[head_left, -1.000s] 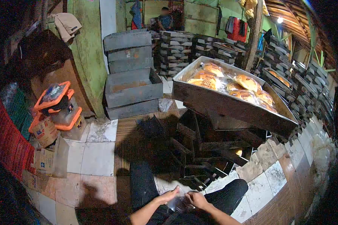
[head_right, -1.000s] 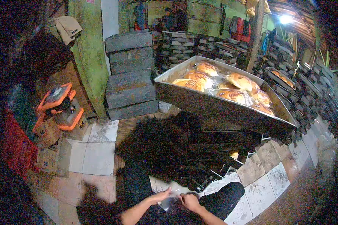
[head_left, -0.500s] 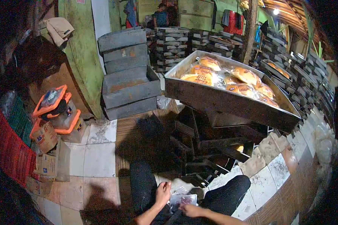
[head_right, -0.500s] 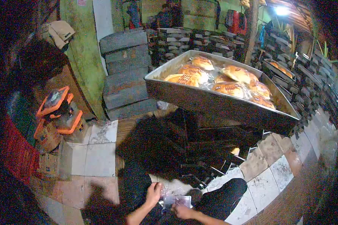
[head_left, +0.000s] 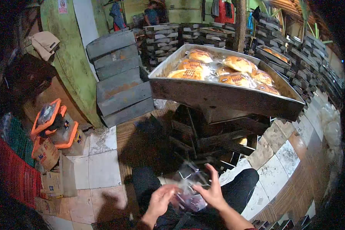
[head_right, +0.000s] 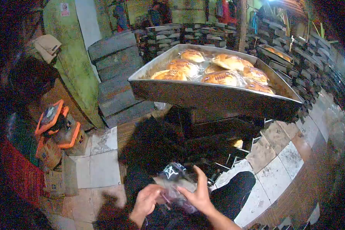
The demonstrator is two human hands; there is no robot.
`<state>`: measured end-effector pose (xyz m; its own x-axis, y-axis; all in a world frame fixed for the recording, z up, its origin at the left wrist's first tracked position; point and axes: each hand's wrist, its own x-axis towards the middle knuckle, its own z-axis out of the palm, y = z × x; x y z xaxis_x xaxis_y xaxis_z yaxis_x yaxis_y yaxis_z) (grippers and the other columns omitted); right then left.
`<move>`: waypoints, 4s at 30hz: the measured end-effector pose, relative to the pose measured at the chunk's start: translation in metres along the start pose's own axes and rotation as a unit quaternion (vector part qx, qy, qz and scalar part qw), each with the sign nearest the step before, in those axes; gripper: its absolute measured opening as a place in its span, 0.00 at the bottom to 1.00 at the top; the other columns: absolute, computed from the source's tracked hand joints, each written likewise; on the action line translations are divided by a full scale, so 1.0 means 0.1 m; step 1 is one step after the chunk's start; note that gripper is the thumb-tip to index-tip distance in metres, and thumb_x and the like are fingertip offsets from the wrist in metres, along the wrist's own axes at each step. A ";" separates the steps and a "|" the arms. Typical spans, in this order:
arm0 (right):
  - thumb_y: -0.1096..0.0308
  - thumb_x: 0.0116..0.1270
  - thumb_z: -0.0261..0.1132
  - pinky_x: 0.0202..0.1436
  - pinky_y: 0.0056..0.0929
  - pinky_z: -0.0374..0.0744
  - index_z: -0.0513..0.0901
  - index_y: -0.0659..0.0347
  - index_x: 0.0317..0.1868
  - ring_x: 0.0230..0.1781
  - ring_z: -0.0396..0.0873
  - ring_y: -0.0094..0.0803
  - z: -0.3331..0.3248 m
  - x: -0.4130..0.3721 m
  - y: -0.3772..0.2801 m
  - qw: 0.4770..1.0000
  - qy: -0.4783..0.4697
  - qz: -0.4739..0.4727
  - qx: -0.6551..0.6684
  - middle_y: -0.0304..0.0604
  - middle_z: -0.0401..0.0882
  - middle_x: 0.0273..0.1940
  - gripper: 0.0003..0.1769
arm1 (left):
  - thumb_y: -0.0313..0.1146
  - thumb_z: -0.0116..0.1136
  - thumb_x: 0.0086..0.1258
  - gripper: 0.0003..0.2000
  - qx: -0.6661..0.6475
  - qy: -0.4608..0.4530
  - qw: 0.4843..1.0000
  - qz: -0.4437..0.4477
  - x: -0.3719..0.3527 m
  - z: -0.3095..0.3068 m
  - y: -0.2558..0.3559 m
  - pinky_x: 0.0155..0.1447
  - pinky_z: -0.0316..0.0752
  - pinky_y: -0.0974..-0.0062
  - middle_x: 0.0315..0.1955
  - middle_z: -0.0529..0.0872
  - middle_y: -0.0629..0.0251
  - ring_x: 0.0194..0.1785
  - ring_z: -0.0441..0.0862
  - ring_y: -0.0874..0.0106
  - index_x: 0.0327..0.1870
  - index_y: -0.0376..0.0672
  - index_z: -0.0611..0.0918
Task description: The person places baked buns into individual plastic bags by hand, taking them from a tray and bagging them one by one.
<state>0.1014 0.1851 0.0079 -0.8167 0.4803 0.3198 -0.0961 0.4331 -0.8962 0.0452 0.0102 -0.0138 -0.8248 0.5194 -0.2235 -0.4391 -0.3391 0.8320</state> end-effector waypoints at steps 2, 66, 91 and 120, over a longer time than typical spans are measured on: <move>0.64 0.55 0.67 0.43 0.23 0.72 0.76 0.65 0.43 0.38 0.74 0.23 -0.13 0.06 0.13 0.943 -0.204 0.173 0.199 0.41 0.78 0.35 0.18 | 0.29 0.46 0.68 0.12 0.145 -0.123 0.979 0.077 -0.03 -0.06 -0.06 0.41 0.76 0.76 0.38 0.81 0.60 0.40 0.79 0.72 0.48 0.33 0.74; 0.57 0.49 0.69 0.47 0.27 0.73 0.72 0.71 0.45 0.42 0.74 0.31 -2.73 4.28 -0.68 0.943 -0.179 0.022 -0.278 0.46 0.76 0.39 0.29 | 0.43 0.46 0.67 0.13 -0.189 0.071 0.978 -0.041 1.20 -1.01 -1.39 0.44 0.72 0.63 0.34 0.79 0.62 0.39 0.76 0.65 0.41 0.42 0.74; 0.45 0.62 0.52 0.51 0.39 0.74 0.69 0.55 0.55 0.52 0.72 0.39 -1.01 -0.10 0.71 0.860 0.003 0.342 0.378 0.44 0.70 0.54 0.28 | 0.29 0.49 0.67 0.07 0.273 -0.175 0.945 0.031 0.59 -0.65 -0.28 0.43 0.74 0.76 0.31 0.81 0.63 0.37 0.79 0.74 0.38 0.34 0.76; 0.59 0.52 0.63 0.58 0.45 0.62 0.67 0.69 0.51 0.56 0.63 0.54 0.17 -0.16 -0.39 0.873 -0.399 -0.152 -0.237 0.61 0.63 0.54 0.30 | 0.64 0.34 0.63 0.35 -0.465 0.011 0.854 -0.233 0.43 -0.02 -0.61 0.54 0.68 0.51 0.53 0.70 0.47 0.53 0.70 0.47 0.58 0.40 0.64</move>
<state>0.1088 0.1477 0.0328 -0.9488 -0.3140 0.0354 -0.2859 0.8052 -0.5195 0.0359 0.0517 -0.0748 -0.4862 0.7559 -0.4384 -0.8059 -0.5818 -0.1095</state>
